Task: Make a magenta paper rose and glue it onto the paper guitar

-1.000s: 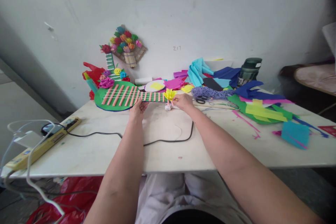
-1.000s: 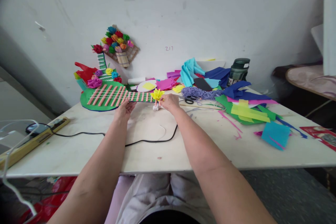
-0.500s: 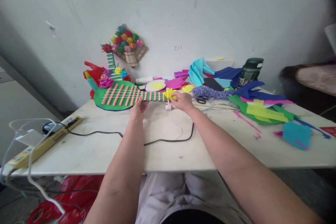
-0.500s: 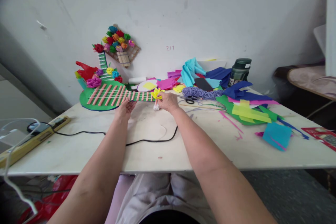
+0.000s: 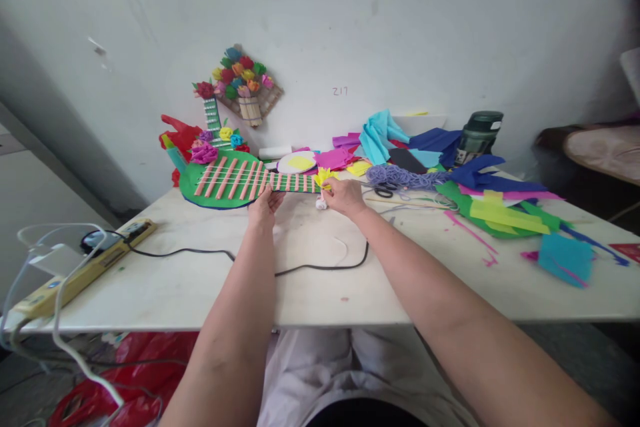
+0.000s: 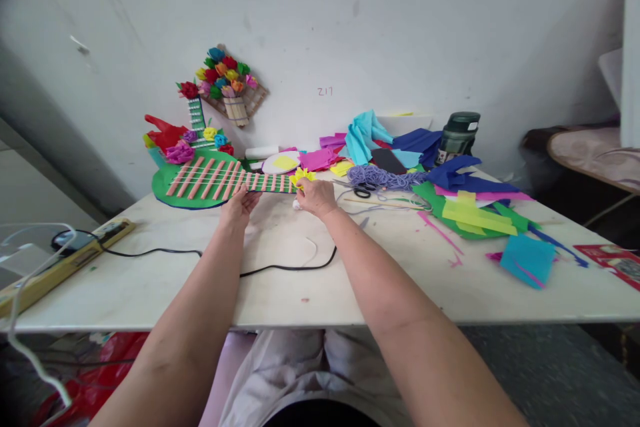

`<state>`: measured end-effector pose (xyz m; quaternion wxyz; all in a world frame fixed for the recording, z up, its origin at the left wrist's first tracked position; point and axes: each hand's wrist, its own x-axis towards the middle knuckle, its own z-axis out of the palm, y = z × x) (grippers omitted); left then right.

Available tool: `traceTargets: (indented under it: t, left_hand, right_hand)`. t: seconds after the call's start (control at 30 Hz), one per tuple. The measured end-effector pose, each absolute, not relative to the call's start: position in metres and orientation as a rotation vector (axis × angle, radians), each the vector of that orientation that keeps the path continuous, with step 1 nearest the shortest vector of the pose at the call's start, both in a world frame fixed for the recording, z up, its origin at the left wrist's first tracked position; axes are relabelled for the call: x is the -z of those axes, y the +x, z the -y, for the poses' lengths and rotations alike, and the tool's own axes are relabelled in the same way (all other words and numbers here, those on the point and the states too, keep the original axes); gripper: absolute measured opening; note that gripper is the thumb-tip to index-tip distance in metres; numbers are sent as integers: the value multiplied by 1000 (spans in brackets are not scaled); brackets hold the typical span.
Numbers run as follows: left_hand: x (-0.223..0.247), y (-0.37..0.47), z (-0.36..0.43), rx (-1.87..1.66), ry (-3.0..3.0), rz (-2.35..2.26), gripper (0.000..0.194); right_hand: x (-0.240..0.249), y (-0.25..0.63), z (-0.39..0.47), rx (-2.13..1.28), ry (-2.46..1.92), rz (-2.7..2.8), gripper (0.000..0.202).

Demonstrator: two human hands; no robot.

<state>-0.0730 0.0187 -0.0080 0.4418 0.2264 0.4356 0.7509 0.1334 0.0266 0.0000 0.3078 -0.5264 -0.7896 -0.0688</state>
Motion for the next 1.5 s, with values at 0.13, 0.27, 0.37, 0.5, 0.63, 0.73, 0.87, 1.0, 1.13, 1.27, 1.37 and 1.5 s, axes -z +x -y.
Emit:
traceTargets:
  t: [0.13,0.27,0.37,0.5,0.63,0.73,0.87,1.0,1.13,1.27,1.37,1.5]
  left_hand:
    - [8,-73,-18,-1863,577,-1068,11]
    - [8,-71,-18,-1862,577,-1058,9]
    - [8,-70,-18,-1855,582,-1070,9]
    - [8,-69,-18,-1854,600,-1073,10]
    - [8,-67,-18,-1854,589,-1085,12]
    - [8,-67,-17,-1853,591,-1078,11]
    - [6,-66,-17,-1853,599,-1066,9]
    - [6,-66,-17,-1848,600,-1067,7]
    - [9,-68,-19,-1852,587,-1067,11]
    - [10,-69,-20,-1849,580,-1074,13]
    - [9,-68,-19,-1854,584,-1065,12]
    - [8,-67,-17,-1853,574,-1064,10]
  right_hand:
    - [1,134,-28,190,-1453,2075,32]
    - [2,133,-29,219,-1506,2093,32]
    - [3,133,-30,242,-1522,2115,33]
    - [4,133,-30,256,-1522,2134,32]
    - [4,132,-29,273,-1536,2149,31]
    - [4,131,-29,268,-1544,2160,30]
    - [5,130,-29,274,-1550,2155,32]
    - [4,130,-29,256,-1573,2171,34]
    - [1,131,-27,233,-1584,2196,33]
    - [-2,132,-27,209,-1567,2244,33]
    - [-2,132,-28,201,-1555,2274,33]
    - [0,131,-28,213,-1560,2255,34]
